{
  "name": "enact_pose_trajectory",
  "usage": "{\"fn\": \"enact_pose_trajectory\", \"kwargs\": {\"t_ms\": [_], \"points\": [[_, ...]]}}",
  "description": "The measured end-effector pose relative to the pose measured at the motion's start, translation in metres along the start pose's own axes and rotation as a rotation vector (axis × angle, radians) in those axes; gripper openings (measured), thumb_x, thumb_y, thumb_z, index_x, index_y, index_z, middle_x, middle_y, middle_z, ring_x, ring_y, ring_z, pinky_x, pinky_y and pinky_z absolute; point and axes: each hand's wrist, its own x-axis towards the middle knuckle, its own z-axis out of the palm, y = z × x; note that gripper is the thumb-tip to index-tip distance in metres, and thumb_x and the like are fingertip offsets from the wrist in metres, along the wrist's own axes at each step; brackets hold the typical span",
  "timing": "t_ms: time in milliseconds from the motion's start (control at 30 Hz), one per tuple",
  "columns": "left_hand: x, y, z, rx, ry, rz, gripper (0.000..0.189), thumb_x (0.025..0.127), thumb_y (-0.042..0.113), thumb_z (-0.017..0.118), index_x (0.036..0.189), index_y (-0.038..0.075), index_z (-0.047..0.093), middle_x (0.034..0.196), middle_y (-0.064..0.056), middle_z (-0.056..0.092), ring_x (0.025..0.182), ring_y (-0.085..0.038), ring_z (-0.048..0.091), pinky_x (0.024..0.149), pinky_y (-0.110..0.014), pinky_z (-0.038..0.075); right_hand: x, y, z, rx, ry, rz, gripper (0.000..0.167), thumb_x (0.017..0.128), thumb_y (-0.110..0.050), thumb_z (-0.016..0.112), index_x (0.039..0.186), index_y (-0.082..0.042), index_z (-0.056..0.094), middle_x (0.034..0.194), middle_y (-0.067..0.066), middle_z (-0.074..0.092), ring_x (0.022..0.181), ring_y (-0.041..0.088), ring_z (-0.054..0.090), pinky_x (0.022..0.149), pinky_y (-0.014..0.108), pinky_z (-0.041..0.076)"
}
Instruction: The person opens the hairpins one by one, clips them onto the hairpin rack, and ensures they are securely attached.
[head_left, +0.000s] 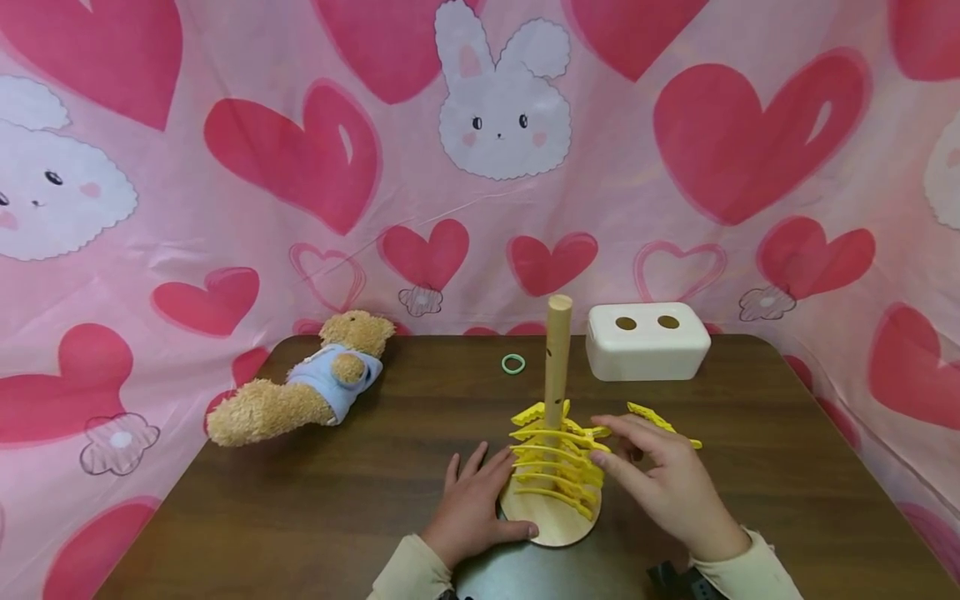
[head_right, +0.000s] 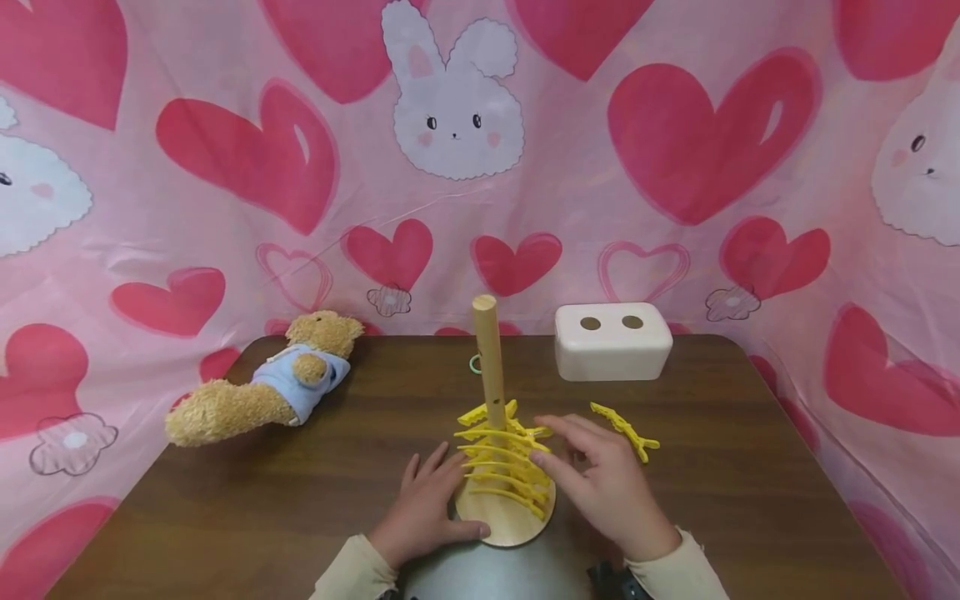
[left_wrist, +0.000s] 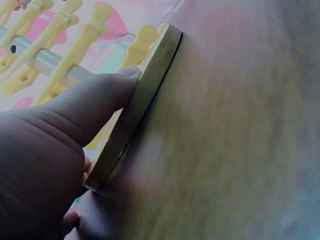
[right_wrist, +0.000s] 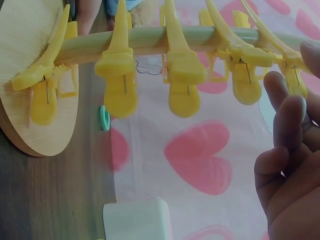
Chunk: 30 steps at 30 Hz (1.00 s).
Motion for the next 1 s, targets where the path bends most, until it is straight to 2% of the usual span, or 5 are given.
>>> {"fn": "enact_pose_trajectory", "kwargs": {"t_ms": [200, 533, 667, 800, 1000], "points": [[0.001, 0.0, 0.0, -0.006, -0.003, 0.001, 0.099, 0.075, 0.074, 0.071, 0.154, 0.021, 0.044, 0.159, 0.003, 0.039, 0.15, -0.036, 0.024, 0.112, -0.071, 0.01, 0.0, 0.001, -0.003, -0.015, -0.03, 0.04, 0.034, 0.083, -0.01, 0.082, 0.115, -0.016, 0.073, 0.075, -0.013, 0.053, 0.068, 0.006, 0.051, 0.057, 0.024, 0.045], [0.001, 0.001, -0.002, -0.029, -0.003, -0.014, 0.098, 0.075, 0.074, 0.071, 0.153, 0.021, 0.045, 0.158, 0.002, 0.04, 0.15, -0.036, 0.024, 0.113, -0.07, 0.009, 0.0, 0.007, -0.015, 0.007, -0.042, 0.015, 0.037, 0.079, -0.01, 0.086, 0.113, -0.018, 0.074, 0.081, -0.013, 0.061, 0.069, 0.006, 0.055, 0.06, 0.026, 0.048], [0.001, 0.001, -0.002, -0.041, 0.0, -0.031, 0.099, 0.073, 0.075, 0.072, 0.153, 0.021, 0.046, 0.158, 0.002, 0.041, 0.149, -0.035, 0.025, 0.113, -0.07, 0.009, 0.001, 0.013, -0.025, -0.001, -0.064, 0.068, 0.029, 0.081, -0.013, 0.085, 0.108, -0.019, 0.075, 0.086, -0.01, 0.067, 0.071, 0.008, 0.056, 0.061, 0.024, 0.049], [0.002, 0.001, -0.001, -0.044, 0.004, -0.042, 0.1, 0.072, 0.076, 0.072, 0.152, 0.02, 0.046, 0.157, 0.003, 0.041, 0.149, -0.034, 0.025, 0.114, -0.069, 0.008, 0.0, 0.024, -0.039, -0.065, -0.041, 0.147, 0.022, 0.083, -0.016, 0.083, 0.104, -0.02, 0.076, 0.084, -0.011, 0.067, 0.07, 0.009, 0.054, 0.059, 0.024, 0.045], [0.002, 0.001, 0.0, -0.049, 0.006, -0.046, 0.101, 0.072, 0.076, 0.072, 0.152, 0.019, 0.047, 0.157, 0.002, 0.042, 0.149, -0.034, 0.025, 0.114, -0.069, 0.008, 0.0, 0.044, -0.058, -0.123, -0.025, 0.277, 0.019, 0.089, -0.023, 0.079, 0.106, -0.016, 0.075, 0.084, -0.005, 0.07, 0.069, 0.013, 0.054, 0.056, 0.024, 0.045]]}}
